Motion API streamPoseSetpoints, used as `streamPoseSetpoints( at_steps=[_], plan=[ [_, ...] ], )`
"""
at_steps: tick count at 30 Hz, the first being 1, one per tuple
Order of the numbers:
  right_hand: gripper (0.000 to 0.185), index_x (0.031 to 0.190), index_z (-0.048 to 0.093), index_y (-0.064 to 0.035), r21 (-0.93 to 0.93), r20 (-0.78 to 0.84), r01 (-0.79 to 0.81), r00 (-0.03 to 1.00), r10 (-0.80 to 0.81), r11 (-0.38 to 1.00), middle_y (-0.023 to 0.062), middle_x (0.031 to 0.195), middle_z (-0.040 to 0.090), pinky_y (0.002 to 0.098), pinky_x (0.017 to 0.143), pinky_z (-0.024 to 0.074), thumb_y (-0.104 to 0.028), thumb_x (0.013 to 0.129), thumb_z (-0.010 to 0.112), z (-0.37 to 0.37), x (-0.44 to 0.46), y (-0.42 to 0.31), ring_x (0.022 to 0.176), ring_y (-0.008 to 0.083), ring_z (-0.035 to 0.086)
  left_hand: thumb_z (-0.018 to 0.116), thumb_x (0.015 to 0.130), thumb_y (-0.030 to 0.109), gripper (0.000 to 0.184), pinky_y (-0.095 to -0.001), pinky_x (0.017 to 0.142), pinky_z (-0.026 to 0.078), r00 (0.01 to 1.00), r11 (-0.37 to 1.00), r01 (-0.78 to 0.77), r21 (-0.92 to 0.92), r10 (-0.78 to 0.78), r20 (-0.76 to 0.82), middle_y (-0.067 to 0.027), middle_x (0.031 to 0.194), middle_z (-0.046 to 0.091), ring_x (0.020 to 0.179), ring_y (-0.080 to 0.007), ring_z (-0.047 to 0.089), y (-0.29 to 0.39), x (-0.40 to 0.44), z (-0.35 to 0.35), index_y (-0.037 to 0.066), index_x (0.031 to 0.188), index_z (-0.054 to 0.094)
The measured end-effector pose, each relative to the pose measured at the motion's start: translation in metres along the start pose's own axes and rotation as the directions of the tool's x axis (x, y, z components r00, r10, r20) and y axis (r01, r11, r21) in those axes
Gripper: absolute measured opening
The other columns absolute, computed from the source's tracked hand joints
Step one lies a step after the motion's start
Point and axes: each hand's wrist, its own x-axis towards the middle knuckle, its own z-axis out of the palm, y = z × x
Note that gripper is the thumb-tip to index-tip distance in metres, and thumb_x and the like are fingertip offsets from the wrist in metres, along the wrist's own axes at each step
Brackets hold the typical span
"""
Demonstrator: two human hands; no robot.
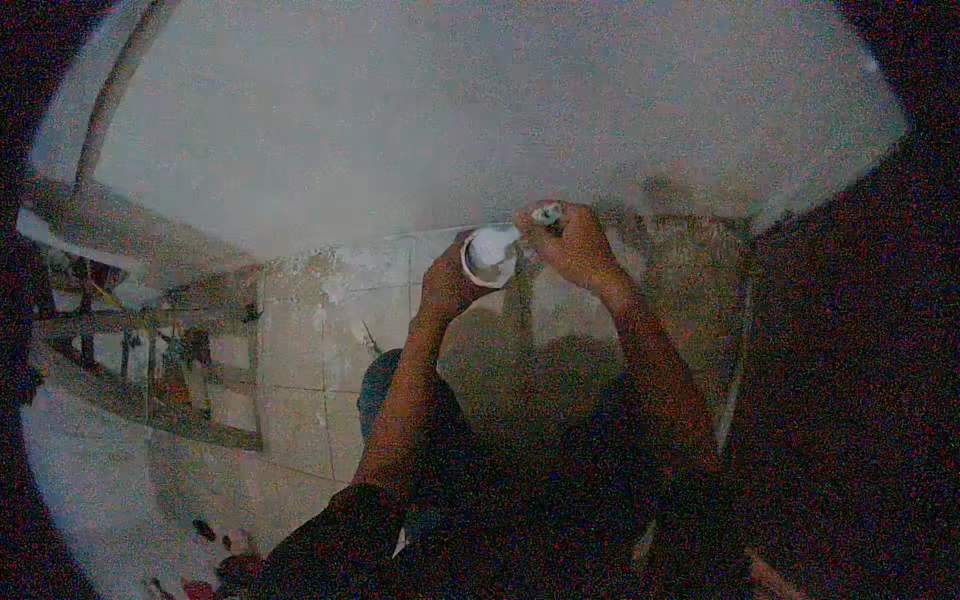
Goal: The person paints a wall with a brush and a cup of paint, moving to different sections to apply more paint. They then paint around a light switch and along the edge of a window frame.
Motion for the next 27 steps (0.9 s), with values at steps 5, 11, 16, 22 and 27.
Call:
streamPoseSetpoints(
  at_steps=[5, 11, 16, 22, 27],
  plan=[
    [0.033, 0.100, 0.074, 0.0042, -0.117, -0.006, 0.084, 0.996, -0.085, 0.990, 0.0071, 0.075, 0.070, 0.0328, 0.059, 0.0494, -0.028, 0.101, 0.070, -0.003, 0.004, -0.012, 0.064, 0.0109, 0.058, 0.092, 0.068, 0.048, 0.092, -0.0468, 0.097, 0.056, 0.986, 0.992, 0.115, 0.045, -0.120, 0.116, -0.0147, 0.133, 0.068, 0.121, -0.0330, 0.066, -0.002, 0.014, -0.010, 0.011, 0.144, 0.055],
    [0.030, 0.103, 0.074, 0.0019, -0.258, -0.055, -0.052, 0.998, 0.039, 0.965, 0.0059, 0.072, 0.070, 0.0323, 0.056, 0.0506, -0.028, 0.100, 0.069, -0.004, 0.002, -0.013, 0.057, 0.0132, 0.059, 0.092, 0.069, 0.046, 0.092, -0.0505, 0.098, 0.055, 0.999, 0.992, 0.046, 0.119, -0.048, 0.016, -0.0129, 0.134, 0.067, 0.121, -0.0343, 0.065, -0.022, 0.008, 0.000, 0.012, 0.145, 0.054],
    [0.027, 0.105, 0.075, -0.0011, -0.246, -0.143, -0.050, 0.990, 0.015, 0.968, 0.0064, 0.076, 0.073, 0.0324, 0.061, 0.0561, -0.027, 0.099, 0.071, -0.004, 0.005, 0.009, 0.065, 0.0139, 0.069, 0.092, 0.067, 0.045, 0.092, -0.0511, 0.094, 0.055, 0.996, 0.986, 0.083, 0.147, -0.088, 0.024, -0.0124, 0.132, 0.068, 0.120, -0.0344, 0.065, -0.020, 0.004, 0.001, 0.012, 0.144, 0.054],
    [0.021, 0.102, 0.076, -0.0064, -0.073, -0.194, -0.142, 0.973, 0.126, 0.987, 0.0087, 0.086, 0.076, 0.0371, 0.070, 0.0592, -0.026, 0.097, 0.072, -0.020, -0.001, 0.004, 0.074, 0.0191, 0.072, 0.094, 0.064, 0.043, 0.097, -0.0506, 0.093, 0.056, 0.996, 0.981, 0.092, 0.170, -0.088, -0.025, -0.0121, 0.127, 0.069, 0.116, -0.0345, 0.067, -0.029, 0.000, -0.006, 0.013, 0.145, 0.051],
    [0.024, 0.110, 0.076, -0.0005, 0.041, -0.296, 0.049, 0.954, -0.034, 0.998, 0.0077, 0.087, 0.075, 0.0318, 0.072, 0.0573, -0.021, 0.101, 0.069, -0.047, 0.005, 0.050, 0.079, 0.0146, 0.070, 0.094, 0.063, 0.042, 0.091, -0.0518, 0.092, 0.057, 0.993, 0.981, 0.118, 0.156, -0.113, -0.042, -0.0135, 0.123, 0.071, 0.111, -0.0372, 0.069, -0.036, -0.005, 0.001, 0.015, 0.140, 0.053]
  ],
)
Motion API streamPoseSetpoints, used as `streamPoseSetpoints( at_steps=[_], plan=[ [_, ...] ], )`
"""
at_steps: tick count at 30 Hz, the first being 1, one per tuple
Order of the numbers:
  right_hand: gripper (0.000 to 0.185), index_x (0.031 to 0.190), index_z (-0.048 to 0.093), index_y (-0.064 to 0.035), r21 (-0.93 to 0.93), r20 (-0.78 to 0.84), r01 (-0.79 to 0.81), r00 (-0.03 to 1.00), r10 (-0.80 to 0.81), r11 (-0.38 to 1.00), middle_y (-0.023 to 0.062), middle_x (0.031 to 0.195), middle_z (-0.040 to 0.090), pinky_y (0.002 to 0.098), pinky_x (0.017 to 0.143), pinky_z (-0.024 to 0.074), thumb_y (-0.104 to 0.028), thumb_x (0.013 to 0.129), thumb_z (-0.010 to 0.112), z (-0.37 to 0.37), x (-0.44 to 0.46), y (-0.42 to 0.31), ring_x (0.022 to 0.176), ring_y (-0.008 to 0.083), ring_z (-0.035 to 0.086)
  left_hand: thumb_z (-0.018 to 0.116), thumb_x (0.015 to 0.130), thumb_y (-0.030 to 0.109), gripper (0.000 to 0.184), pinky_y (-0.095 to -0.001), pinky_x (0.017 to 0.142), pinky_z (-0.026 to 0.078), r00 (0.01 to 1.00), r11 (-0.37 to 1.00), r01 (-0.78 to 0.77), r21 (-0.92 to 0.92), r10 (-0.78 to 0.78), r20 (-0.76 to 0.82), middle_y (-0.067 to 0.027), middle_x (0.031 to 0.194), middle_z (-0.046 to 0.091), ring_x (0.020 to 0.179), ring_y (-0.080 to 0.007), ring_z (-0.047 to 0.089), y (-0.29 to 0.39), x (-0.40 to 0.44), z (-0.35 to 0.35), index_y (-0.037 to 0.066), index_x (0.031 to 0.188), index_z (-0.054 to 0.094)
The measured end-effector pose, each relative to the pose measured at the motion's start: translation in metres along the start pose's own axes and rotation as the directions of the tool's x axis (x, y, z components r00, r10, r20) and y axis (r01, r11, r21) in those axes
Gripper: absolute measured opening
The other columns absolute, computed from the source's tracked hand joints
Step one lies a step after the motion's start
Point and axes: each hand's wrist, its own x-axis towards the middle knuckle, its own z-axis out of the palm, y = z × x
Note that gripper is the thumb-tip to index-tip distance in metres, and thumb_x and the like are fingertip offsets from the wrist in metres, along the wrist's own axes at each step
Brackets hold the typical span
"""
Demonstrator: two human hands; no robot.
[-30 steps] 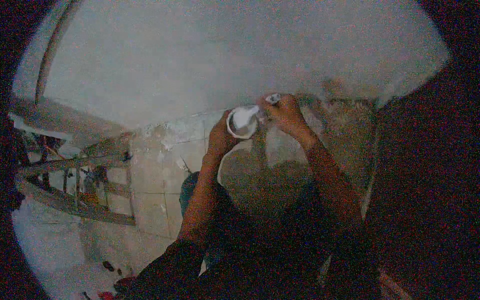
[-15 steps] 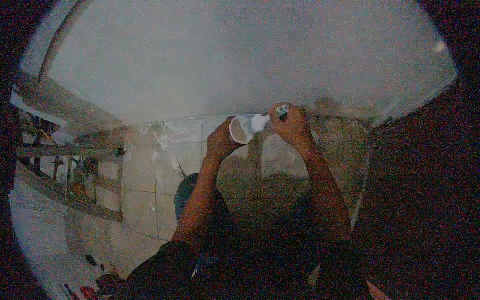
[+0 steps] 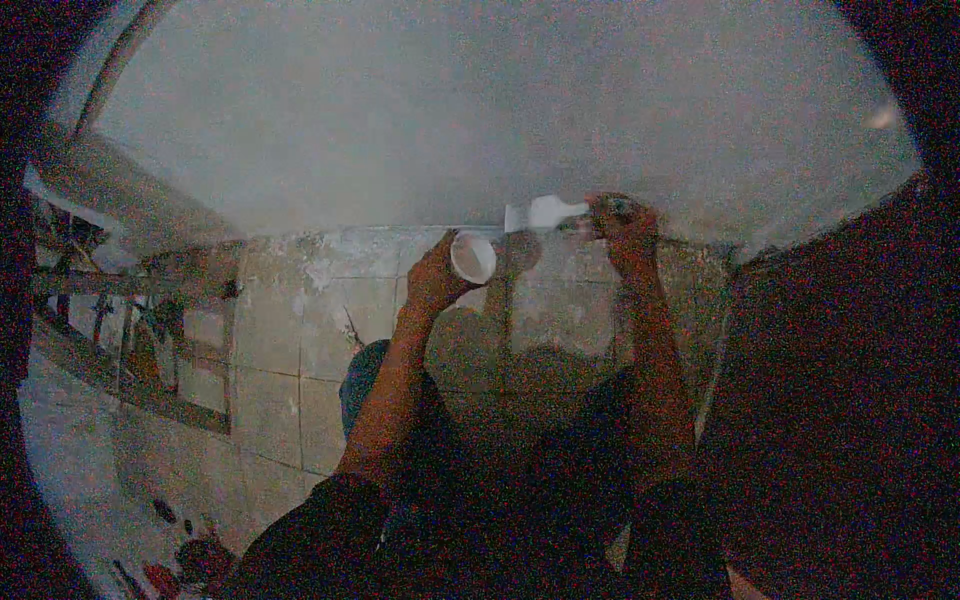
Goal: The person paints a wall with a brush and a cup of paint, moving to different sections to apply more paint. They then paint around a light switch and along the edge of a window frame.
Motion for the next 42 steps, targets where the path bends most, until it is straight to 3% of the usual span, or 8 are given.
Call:
streamPoseSetpoints(
  at_steps=[8, 20, 29, 31, 34, 36, 38, 42],
  plan=[
    [0.033, 0.124, 0.071, -0.0006, 0.347, 0.188, -0.272, 0.958, 0.218, 0.897, 0.0099, 0.099, 0.076, 0.0332, 0.074, 0.0620, -0.023, 0.100, 0.071, 0.021, 0.012, -0.009, 0.084, 0.0177, 0.072, 0.093, 0.064, 0.044, 0.093, -0.0524, 0.092, 0.057, 0.978, 0.996, -0.090, -0.018, 0.092, 0.188, -0.0141, 0.125, 0.071, 0.113, -0.0376, 0.069, 0.013, -0.011, 0.011, 0.016, 0.142, 0.051],
    [0.030, 0.130, 0.069, -0.0074, -0.490, -0.066, 0.348, 0.900, -0.432, 0.799, 0.0200, 0.109, 0.075, 0.0405, 0.083, 0.0577, -0.018, 0.103, 0.065, 0.079, 0.024, -0.012, 0.096, 0.0284, 0.074, 0.093, 0.063, 0.050, 0.110, -0.0501, 0.101, 0.054, 0.917, 0.995, -0.089, -0.037, 0.096, 0.388, -0.0171, 0.139, 0.064, 0.123, -0.0376, 0.064, 0.007, -0.006, 0.021, 0.011, 0.153, 0.043],
    [0.034, 0.128, 0.070, -0.0042, -0.562, -0.516, -0.244, 0.851, -0.104, 0.791, 0.0260, 0.113, 0.073, 0.0425, 0.083, 0.0583, -0.026, 0.105, 0.058, -0.088, -0.003, 0.024, 0.098, 0.0329, 0.074, 0.095, 0.063, 0.045, 0.105, -0.0509, 0.100, 0.055, 0.895, 0.989, -0.078, -0.126, 0.125, 0.428, -0.0143, 0.136, 0.066, 0.122, -0.0369, 0.065, 0.023, -0.001, 0.003, 0.014, 0.150, 0.045],
    [0.034, 0.128, 0.071, -0.0065, -0.581, -0.664, -0.159, 0.659, -0.352, 0.798, 0.0240, 0.109, 0.074, 0.0440, 0.078, 0.0577, -0.028, 0.104, 0.061, -0.111, 0.004, 0.057, 0.092, 0.0284, 0.074, 0.095, 0.064, 0.045, 0.100, -0.0514, 0.098, 0.056, 0.910, 0.987, -0.111, -0.116, 0.148, 0.388, -0.0140, 0.134, 0.067, 0.121, -0.0373, 0.066, 0.011, 0.003, 0.026, 0.014, 0.146, 0.048],
    [0.034, 0.127, 0.071, -0.0064, -0.200, -0.379, 0.063, 0.915, -0.137, 0.978, 0.0219, 0.105, 0.075, 0.0439, 0.077, 0.0567, -0.029, 0.104, 0.061, -0.209, 0.058, 0.270, 0.090, 0.0291, 0.073, 0.095, 0.064, 0.044, 0.093, -0.0517, 0.096, 0.056, 0.909, 0.987, -0.125, -0.101, 0.155, 0.387, -0.0133, 0.131, 0.069, 0.119, -0.0379, 0.066, 0.022, 0.002, 0.021, 0.015, 0.140, 0.051],
    [0.035, 0.130, 0.069, -0.0048, -0.731, -0.416, 0.053, 0.756, -0.505, 0.680, 0.0218, 0.106, 0.075, 0.0442, 0.080, 0.0557, -0.028, 0.104, 0.061, -0.055, 0.013, 0.033, 0.091, 0.0322, 0.073, 0.095, 0.064, 0.044, 0.091, -0.0516, 0.096, 0.057, 0.897, 0.990, -0.097, -0.098, 0.129, 0.423, -0.0130, 0.130, 0.069, 0.118, -0.0381, 0.067, 0.031, -0.001, 0.012, 0.015, 0.138, 0.051],
    [0.036, 0.131, 0.066, -0.0031, -0.441, -0.517, -0.042, 0.828, -0.216, 0.897, 0.0240, 0.105, 0.074, 0.0451, 0.081, 0.0553, -0.026, 0.104, 0.061, -0.002, 0.019, -0.001, 0.094, 0.0377, 0.073, 0.095, 0.063, 0.044, 0.097, -0.0508, 0.097, 0.056, 0.890, 0.995, -0.089, -0.048, 0.101, 0.445, -0.0137, 0.131, 0.068, 0.119, -0.0381, 0.067, 0.035, -0.002, 0.005, 0.015, 0.143, 0.049],
    [0.037, 0.134, 0.063, -0.0004, -0.425, -0.363, 0.195, 0.858, -0.363, 0.884, 0.0275, 0.104, 0.072, 0.0501, 0.082, 0.0548, -0.020, 0.102, 0.060, 0.092, 0.017, -0.046, 0.096, 0.0448, 0.070, 0.095, 0.063, 0.043, 0.100, -0.0508, 0.097, 0.056, 0.894, 0.989, -0.120, -0.082, 0.144, 0.425, -0.0150, 0.132, 0.068, 0.118, -0.0385, 0.067, 0.024, -0.004, 0.014, 0.015, 0.146, 0.047]
  ],
)
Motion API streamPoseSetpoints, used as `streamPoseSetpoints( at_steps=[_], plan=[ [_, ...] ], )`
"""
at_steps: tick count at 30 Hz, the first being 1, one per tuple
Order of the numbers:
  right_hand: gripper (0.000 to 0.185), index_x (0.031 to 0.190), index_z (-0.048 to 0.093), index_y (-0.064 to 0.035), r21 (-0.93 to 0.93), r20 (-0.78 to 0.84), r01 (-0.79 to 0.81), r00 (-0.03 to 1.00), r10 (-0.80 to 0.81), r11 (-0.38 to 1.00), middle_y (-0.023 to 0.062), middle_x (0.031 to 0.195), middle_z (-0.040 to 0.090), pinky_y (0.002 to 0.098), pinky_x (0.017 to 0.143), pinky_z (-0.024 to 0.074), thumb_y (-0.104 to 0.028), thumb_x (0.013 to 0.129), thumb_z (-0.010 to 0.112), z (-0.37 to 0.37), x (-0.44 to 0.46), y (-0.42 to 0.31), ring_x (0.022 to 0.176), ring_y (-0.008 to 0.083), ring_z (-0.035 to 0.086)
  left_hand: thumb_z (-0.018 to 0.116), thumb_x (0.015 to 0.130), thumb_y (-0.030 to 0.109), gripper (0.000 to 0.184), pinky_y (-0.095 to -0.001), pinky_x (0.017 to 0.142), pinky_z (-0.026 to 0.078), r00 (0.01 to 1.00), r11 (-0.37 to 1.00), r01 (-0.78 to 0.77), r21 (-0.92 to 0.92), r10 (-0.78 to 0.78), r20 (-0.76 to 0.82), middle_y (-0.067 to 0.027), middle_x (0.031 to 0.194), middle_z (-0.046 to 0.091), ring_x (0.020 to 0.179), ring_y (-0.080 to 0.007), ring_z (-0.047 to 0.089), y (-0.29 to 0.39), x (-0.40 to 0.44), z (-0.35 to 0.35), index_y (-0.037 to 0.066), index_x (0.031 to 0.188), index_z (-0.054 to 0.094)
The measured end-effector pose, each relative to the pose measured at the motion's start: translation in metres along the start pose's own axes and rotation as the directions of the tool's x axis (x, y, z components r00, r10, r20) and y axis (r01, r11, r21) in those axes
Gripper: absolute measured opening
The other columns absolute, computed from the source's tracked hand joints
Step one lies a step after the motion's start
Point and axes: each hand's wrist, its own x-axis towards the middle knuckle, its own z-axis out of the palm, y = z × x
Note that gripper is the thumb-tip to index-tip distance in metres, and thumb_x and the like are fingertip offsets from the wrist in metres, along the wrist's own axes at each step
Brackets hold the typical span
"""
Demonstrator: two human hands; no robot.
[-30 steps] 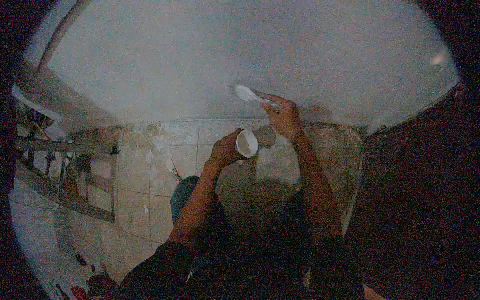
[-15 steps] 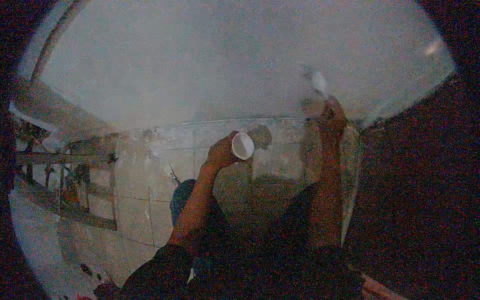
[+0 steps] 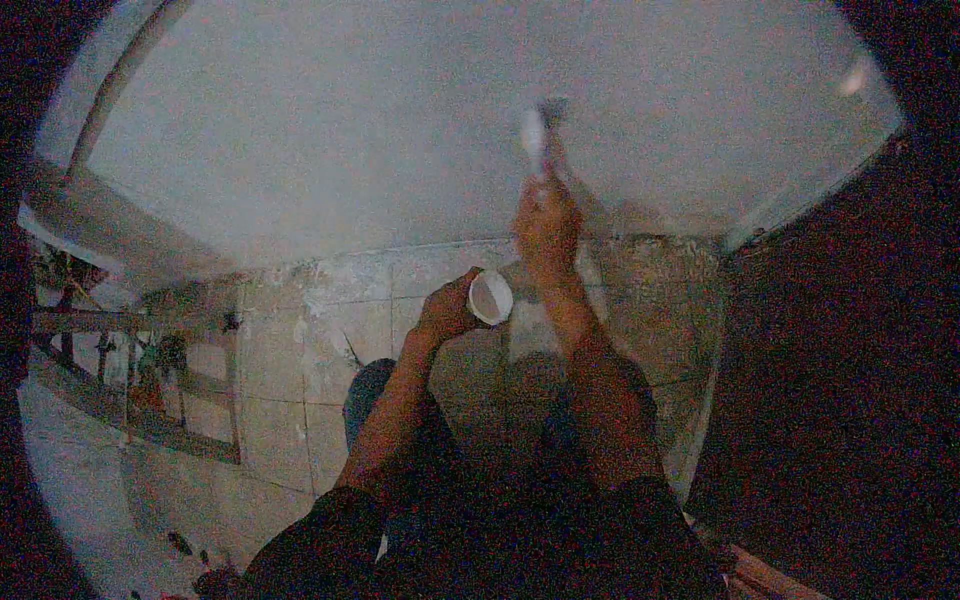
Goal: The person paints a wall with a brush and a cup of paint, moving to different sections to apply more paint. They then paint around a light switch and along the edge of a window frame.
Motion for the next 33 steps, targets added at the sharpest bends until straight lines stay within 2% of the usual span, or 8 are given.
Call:
streamPoseSetpoints(
  at_steps=[7, 11, 15, 21, 23, 25, 29, 33],
  plan=[
    [0.038, 0.133, 0.059, 0.0003, 0.257, 0.339, 0.132, 0.915, -0.218, 0.957, 0.0265, 0.104, 0.066, 0.0523, 0.077, 0.0549, -0.012, 0.098, 0.060, 0.071, -0.021, -0.093, 0.090, 0.0442, 0.068, 0.090, 0.070, 0.046, 0.087, -0.0487, 0.101, 0.053, 0.991, 0.982, 0.095, 0.163, -0.110, 0.082, -0.0189, 0.134, 0.066, 0.120, -0.0391, 0.065, 0.021, -0.004, -0.011, 0.012, 0.141, 0.055],
    [0.042, 0.137, 0.054, -0.0025, 0.320, 0.305, 0.168, 0.914, -0.269, 0.932, 0.0229, 0.097, 0.064, 0.0542, 0.075, 0.0543, -0.011, 0.097, 0.060, 0.069, -0.028, -0.091, 0.086, 0.0438, 0.067, 0.085, 0.076, 0.051, 0.078, -0.0495, 0.101, 0.053, 0.996, 0.987, -0.058, 0.153, 0.046, 0.080, -0.0180, 0.136, 0.065, 0.121, -0.0389, 0.064, -0.005, 0.020, 0.025, 0.011, 0.138, 0.059],
    [0.040, 0.136, 0.058, -0.0050, 0.217, 0.306, 0.133, 0.932, -0.196, 0.967, 0.0219, 0.102, 0.068, 0.0523, 0.075, 0.0554, -0.012, 0.097, 0.062, 0.033, -0.009, -0.038, 0.088, 0.0426, 0.068, 0.088, 0.073, 0.049, 0.083, -0.0507, 0.101, 0.053, 0.994, 0.995, -0.003, 0.102, -0.008, 0.110, -0.0173, 0.136, 0.066, 0.122, -0.0384, 0.064, 0.023, 0.001, -0.004, 0.013, 0.141, 0.056],
    [0.035, 0.131, 0.067, -0.0088, -0.140, -0.045, 0.087, 0.995, -0.094, 0.986, 0.0205, 0.106, 0.075, 0.0457, 0.079, 0.0588, -0.016, 0.098, 0.066, -0.073, 0.049, 0.077, 0.090, 0.0361, 0.075, 0.095, 0.063, 0.045, 0.102, -0.0517, 0.101, 0.053, 0.996, 0.998, -0.002, 0.069, -0.004, 0.087, -0.0159, 0.134, 0.067, 0.123, -0.0374, 0.064, 0.012, 0.021, 0.008, 0.015, 0.147, 0.046],
    [0.031, 0.127, 0.069, -0.0064, -0.206, -0.084, -0.199, 0.979, 0.185, 0.958, 0.0209, 0.104, 0.075, 0.0448, 0.078, 0.0588, -0.016, 0.098, 0.066, -0.115, 0.063, 0.106, 0.089, 0.0339, 0.076, 0.095, 0.062, 0.046, 0.103, -0.0522, 0.100, 0.054, 0.994, 0.998, 0.019, 0.059, -0.025, 0.104, -0.0154, 0.132, 0.068, 0.122, -0.0383, 0.065, 0.029, 0.017, -0.003, 0.016, 0.148, 0.045],
    [0.028, 0.124, 0.071, -0.0033, -0.329, -0.305, -0.086, 0.952, -0.020, 0.940, 0.0214, 0.103, 0.076, 0.0448, 0.077, 0.0589, -0.015, 0.099, 0.063, -0.150, 0.072, 0.118, 0.088, 0.0329, 0.075, 0.095, 0.063, 0.046, 0.103, -0.0522, 0.100, 0.054, 0.996, 0.999, -0.008, 0.053, 0.003, 0.089, -0.0154, 0.132, 0.068, 0.122, -0.0389, 0.065, 0.022, 0.023, 0.012, 0.016, 0.147, 0.046],
    [0.029, 0.123, 0.071, -0.0007, -0.179, -0.446, -0.336, 0.866, 0.228, 0.925, 0.0211, 0.102, 0.076, 0.0449, 0.076, 0.0586, -0.013, 0.099, 0.062, -0.165, 0.076, 0.129, 0.085, 0.0337, 0.075, 0.095, 0.063, 0.045, 0.100, -0.0516, 0.099, 0.055, 0.995, 0.997, -0.041, 0.071, 0.034, 0.093, -0.0148, 0.131, 0.068, 0.121, -0.0390, 0.065, 0.018, 0.025, 0.025, 0.017, 0.146, 0.046],
    [0.033, 0.128, 0.067, 0.0027, -0.599, -0.325, 0.070, 0.889, -0.322, 0.798, 0.0232, 0.105, 0.075, 0.0449, 0.075, 0.0583, -0.013, 0.099, 0.063, -0.112, 0.076, 0.150, 0.087, 0.0356, 0.073, 0.095, 0.063, 0.043, 0.098, -0.0509, 0.099, 0.055, 0.993, 0.995, -0.023, 0.092, 0.012, 0.121, -0.0144, 0.131, 0.069, 0.120, -0.0384, 0.066, 0.033, 0.015, 0.008, 0.018, 0.145, 0.047]
  ],
)
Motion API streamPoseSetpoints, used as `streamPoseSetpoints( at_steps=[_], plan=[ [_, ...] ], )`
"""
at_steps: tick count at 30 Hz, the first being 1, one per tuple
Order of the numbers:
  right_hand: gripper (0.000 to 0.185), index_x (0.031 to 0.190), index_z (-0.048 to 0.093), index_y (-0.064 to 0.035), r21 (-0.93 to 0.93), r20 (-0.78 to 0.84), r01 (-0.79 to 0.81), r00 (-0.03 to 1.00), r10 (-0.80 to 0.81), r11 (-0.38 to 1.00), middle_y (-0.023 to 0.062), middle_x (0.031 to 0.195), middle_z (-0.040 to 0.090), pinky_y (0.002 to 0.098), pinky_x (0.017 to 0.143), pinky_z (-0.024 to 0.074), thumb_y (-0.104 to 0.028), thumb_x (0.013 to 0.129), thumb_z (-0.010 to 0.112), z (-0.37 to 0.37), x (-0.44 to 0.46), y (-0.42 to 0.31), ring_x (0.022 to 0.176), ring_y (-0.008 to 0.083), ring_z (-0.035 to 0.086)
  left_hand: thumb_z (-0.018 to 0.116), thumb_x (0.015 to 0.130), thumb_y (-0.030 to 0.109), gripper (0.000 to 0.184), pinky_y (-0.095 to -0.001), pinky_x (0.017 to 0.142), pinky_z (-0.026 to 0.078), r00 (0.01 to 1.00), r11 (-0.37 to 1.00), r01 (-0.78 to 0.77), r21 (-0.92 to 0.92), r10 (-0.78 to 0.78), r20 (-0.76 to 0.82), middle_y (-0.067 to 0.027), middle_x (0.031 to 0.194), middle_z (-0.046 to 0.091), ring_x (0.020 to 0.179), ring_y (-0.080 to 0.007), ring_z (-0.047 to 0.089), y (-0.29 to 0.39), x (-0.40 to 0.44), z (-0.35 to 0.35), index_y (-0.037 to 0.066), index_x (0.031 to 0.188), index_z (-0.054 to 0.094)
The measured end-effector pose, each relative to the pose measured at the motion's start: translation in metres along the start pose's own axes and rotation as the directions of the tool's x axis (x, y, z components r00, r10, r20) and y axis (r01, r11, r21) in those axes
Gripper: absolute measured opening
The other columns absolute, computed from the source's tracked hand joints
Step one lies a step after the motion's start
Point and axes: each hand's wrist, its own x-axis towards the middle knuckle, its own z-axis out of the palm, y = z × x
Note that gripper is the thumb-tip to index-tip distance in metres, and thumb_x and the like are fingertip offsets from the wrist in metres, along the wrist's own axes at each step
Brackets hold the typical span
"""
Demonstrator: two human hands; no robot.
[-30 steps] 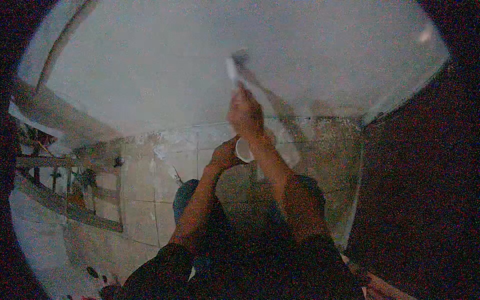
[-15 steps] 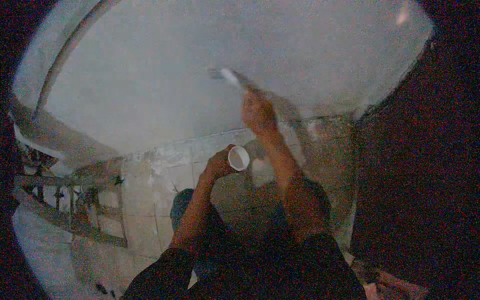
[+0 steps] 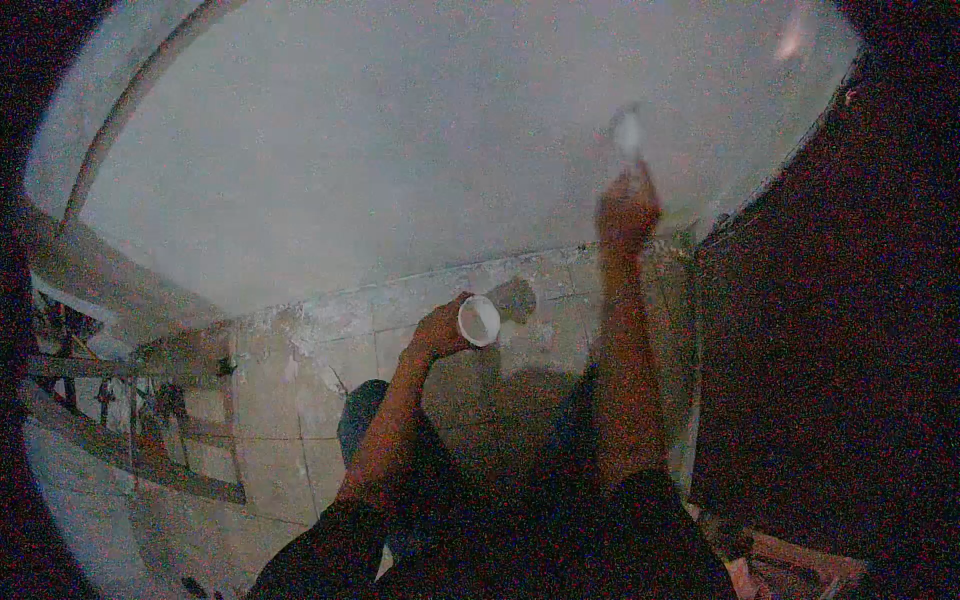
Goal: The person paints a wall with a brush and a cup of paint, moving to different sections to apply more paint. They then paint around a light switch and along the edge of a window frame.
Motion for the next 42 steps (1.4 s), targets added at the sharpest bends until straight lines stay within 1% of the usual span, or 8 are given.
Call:
streamPoseSetpoints(
  at_steps=[2, 14, 27, 29, 34, 36, 37, 42],
  plan=[
    [0.035, 0.129, 0.066, 0.0025, 0.169, 0.475, -0.562, 0.766, 0.433, 0.809, 0.0252, 0.110, 0.072, 0.0453, 0.076, 0.0579, -0.014, 0.099, 0.063, -0.034, 0.011, -0.095, 0.091, 0.0372, 0.072, 0.095, 0.064, 0.042, 0.097, -0.0508, 0.098, 0.055, 0.997, 1.000, -0.014, -0.006, 0.013, -0.070, -0.0141, 0.130, 0.069, 0.120, -0.0375, 0.066, -0.008, -0.003, 0.004, 0.018, 0.145, 0.047],
    [0.032, 0.126, 0.068, -0.0005, 0.736, 0.535, -0.369, 0.830, -0.155, 0.568, 0.0273, 0.107, 0.071, 0.0472, 0.086, 0.0561, -0.012, 0.096, 0.064, -0.065, -0.029, -0.230, 0.096, 0.0433, 0.071, 0.096, 0.063, 0.040, 0.102, -0.0487, 0.103, 0.053, 0.993, 0.991, -0.089, -0.103, 0.080, -0.083, -0.0132, 0.137, 0.066, 0.124, -0.0361, 0.064, -0.006, -0.012, 0.005, 0.013, 0.148, 0.048],
    [0.032, 0.121, 0.073, -0.0019, 0.157, 0.162, -0.237, 0.964, 0.212, 0.959, 0.0199, 0.100, 0.077, 0.0419, 0.078, 0.0589, -0.022, 0.097, 0.067, -0.038, 0.027, 0.047, 0.088, 0.0328, 0.076, 0.096, 0.064, 0.041, 0.092, -0.0507, 0.099, 0.055, 0.994, 0.988, -0.088, -0.129, 0.079, -0.069, -0.0138, 0.134, 0.067, 0.122, -0.0379, 0.065, -0.010, -0.008, 0.004, 0.017, 0.140, 0.051],
    [0.031, 0.118, 0.073, -0.0006, 0.201, 0.142, -0.564, 0.826, 0.546, 0.801, 0.0201, 0.099, 0.077, 0.0430, 0.078, 0.0586, -0.022, 0.096, 0.067, -0.045, 0.034, 0.050, 0.086, 0.0338, 0.076, 0.094, 0.066, 0.042, 0.089, -0.0520, 0.098, 0.055, 0.997, 0.994, -0.037, -0.099, 0.031, -0.065, -0.0174, 0.129, 0.069, 0.119, -0.0415, 0.065, 0.002, -0.017, -0.011, 0.014, 0.139, 0.050],
    [0.039, 0.125, 0.070, -0.0006, 0.254, 0.170, -0.514, 0.858, 0.485, 0.819, 0.0228, 0.106, 0.075, 0.0442, 0.077, 0.0582, -0.028, 0.098, 0.067, -0.038, 0.033, -0.012, 0.088, 0.0352, 0.074, 0.097, 0.063, 0.038, 0.091, -0.0515, 0.098, 0.055, 0.995, 0.995, -0.036, -0.095, 0.027, -0.098, -0.0152, 0.132, 0.068, 0.120, -0.0397, 0.065, -0.019, -0.006, -0.002, 0.017, 0.140, 0.052],
    [0.040, 0.129, 0.068, -0.0009, -0.039, 0.177, 0.070, 0.982, -0.062, 0.997, 0.0232, 0.108, 0.075, 0.0439, 0.079, 0.0575, -0.029, 0.100, 0.066, -0.025, 0.019, -0.051, 0.092, 0.0356, 0.074, 0.097, 0.063, 0.037, 0.091, -0.0515, 0.098, 0.055, 0.997, 0.994, -0.046, -0.097, 0.040, -0.069, -0.0153, 0.132, 0.068, 0.120, -0.0400, 0.065, -0.015, -0.002, -0.004, 0.017, 0.140, 0.052],
    [0.037, 0.128, 0.067, -0.0007, 0.293, 0.420, -0.541, 0.813, 0.402, 0.788, 0.0232, 0.109, 0.074, 0.0436, 0.082, 0.0568, -0.026, 0.101, 0.065, -0.052, 0.034, -0.116, 0.094, 0.0363, 0.074, 0.097, 0.063, 0.036, 0.092, -0.0516, 0.097, 0.055, 0.999, 0.995, -0.030, -0.097, 0.027, -0.039, -0.0156, 0.131, 0.068, 0.119, -0.0404, 0.065, -0.011, -0.002, -0.008, 0.016, 0.140, 0.051],
    [0.033, 0.128, 0.068, -0.0039, 0.766, 0.400, -0.330, 0.917, -0.008, 0.552, 0.0246, 0.110, 0.074, 0.0443, 0.086, 0.0571, -0.016, 0.098, 0.068, -0.050, 0.001, -0.211, 0.097, 0.0362, 0.074, 0.097, 0.062, 0.034, 0.092, -0.0527, 0.096, 0.055, 0.992, 0.989, -0.115, -0.098, 0.109, -0.066, -0.0151, 0.130, 0.069, 0.118, -0.0403, 0.066, -0.019, 0.014, 0.009, 0.015, 0.140, 0.051]
  ],
)
